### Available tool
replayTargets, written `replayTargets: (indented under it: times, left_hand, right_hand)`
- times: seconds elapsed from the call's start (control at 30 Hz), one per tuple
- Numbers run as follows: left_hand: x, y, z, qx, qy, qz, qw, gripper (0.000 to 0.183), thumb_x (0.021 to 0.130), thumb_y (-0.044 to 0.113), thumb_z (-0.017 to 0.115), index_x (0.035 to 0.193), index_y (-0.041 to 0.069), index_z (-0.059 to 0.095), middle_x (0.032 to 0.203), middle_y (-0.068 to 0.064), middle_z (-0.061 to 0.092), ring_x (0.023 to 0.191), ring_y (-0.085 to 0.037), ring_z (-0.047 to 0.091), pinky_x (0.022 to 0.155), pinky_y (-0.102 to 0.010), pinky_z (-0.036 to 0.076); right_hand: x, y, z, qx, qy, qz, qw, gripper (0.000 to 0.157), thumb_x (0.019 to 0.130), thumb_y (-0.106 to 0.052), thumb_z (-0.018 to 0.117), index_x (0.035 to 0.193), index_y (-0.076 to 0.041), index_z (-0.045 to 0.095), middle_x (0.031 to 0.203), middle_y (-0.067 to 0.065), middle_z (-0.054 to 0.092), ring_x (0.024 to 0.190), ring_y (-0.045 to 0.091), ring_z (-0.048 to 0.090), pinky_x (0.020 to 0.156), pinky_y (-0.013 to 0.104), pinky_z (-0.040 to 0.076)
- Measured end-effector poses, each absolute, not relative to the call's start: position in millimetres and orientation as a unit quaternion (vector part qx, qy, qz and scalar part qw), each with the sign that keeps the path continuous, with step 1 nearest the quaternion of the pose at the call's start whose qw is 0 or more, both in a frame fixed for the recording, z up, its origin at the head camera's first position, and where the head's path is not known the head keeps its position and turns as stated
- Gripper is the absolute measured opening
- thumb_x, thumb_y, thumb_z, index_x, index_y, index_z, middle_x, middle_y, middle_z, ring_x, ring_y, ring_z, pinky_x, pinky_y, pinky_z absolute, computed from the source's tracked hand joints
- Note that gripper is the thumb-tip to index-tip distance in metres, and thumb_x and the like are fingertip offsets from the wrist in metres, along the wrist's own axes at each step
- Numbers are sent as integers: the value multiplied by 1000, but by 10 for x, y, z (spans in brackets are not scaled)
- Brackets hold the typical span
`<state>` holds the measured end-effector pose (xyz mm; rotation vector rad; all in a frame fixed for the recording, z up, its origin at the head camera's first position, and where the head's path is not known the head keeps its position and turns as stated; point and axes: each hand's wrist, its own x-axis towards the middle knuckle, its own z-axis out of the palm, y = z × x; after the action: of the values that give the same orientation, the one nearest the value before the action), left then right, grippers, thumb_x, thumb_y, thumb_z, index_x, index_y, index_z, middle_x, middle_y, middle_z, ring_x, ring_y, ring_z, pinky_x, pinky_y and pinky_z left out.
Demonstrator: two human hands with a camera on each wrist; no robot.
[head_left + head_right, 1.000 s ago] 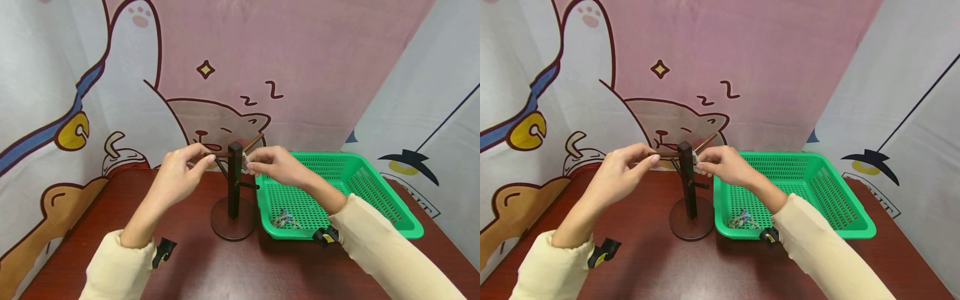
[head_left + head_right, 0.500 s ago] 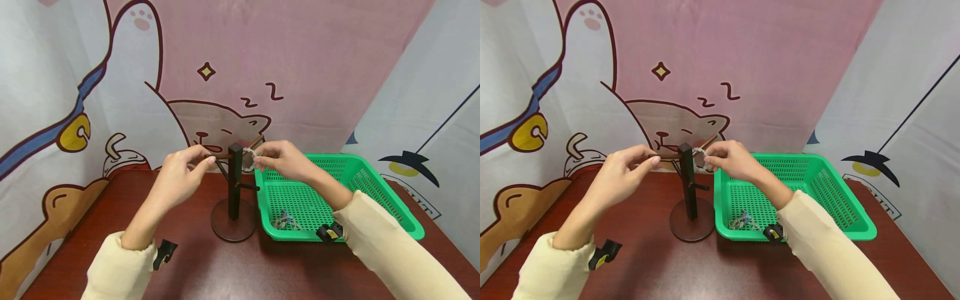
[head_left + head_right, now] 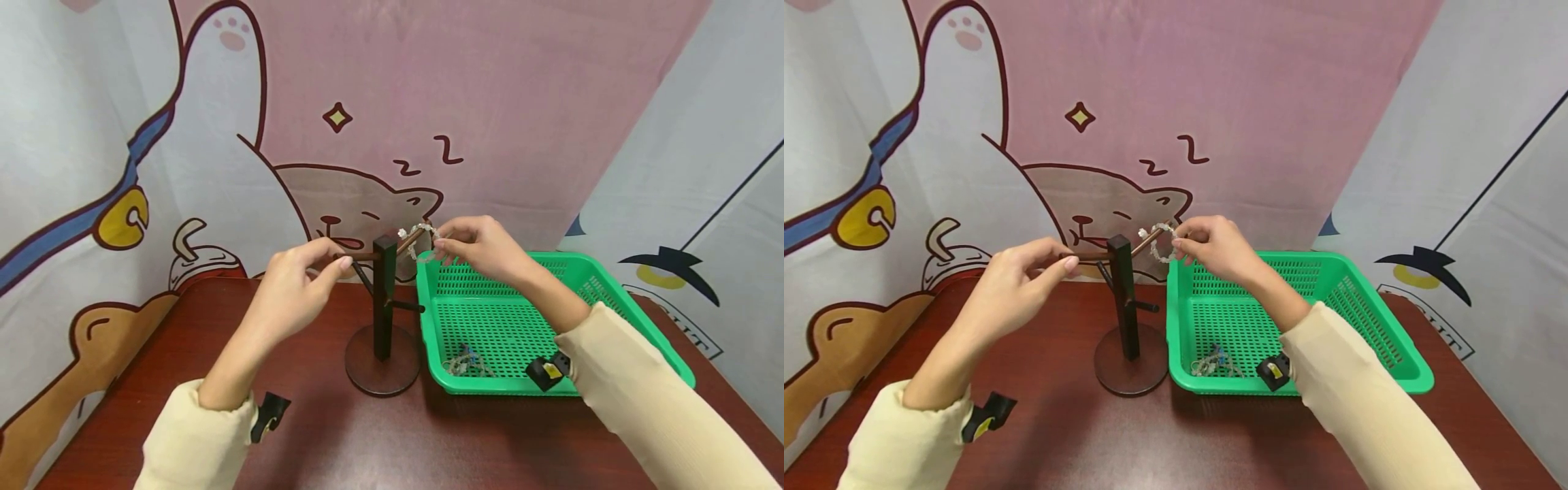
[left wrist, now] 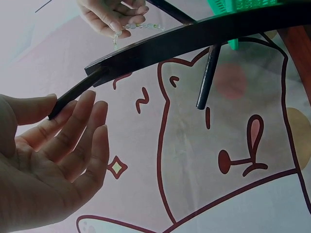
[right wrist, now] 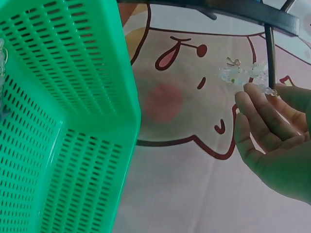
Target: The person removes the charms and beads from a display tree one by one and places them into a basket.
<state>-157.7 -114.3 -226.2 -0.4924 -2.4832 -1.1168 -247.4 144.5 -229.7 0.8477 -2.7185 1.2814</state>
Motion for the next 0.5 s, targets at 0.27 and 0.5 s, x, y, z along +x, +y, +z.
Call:
replayTargets:
  times: [0.27,0.5]
  left_hand:
    - [-1568,-1142,-2256,-175,-882,-397,184,10,90,13,57,91,10,66,84,-2,69,67,-16,61,58,-33,44]
    - [-1570,-1136,-2259,-177,-878,-401,192,11,90,13,57,89,9,67,83,-3,69,67,-16,62,59,-33,44]
  right_hand:
    - [-2509,1540,-2270,241,-882,404,31,19,91,-17,58,98,0,64,82,10,68,68,16,62,60,29,45]
    - [-2519,1610,-2251,232,-885,401,46,18,90,-16,59,96,-1,65,78,8,67,66,16,61,58,28,45]
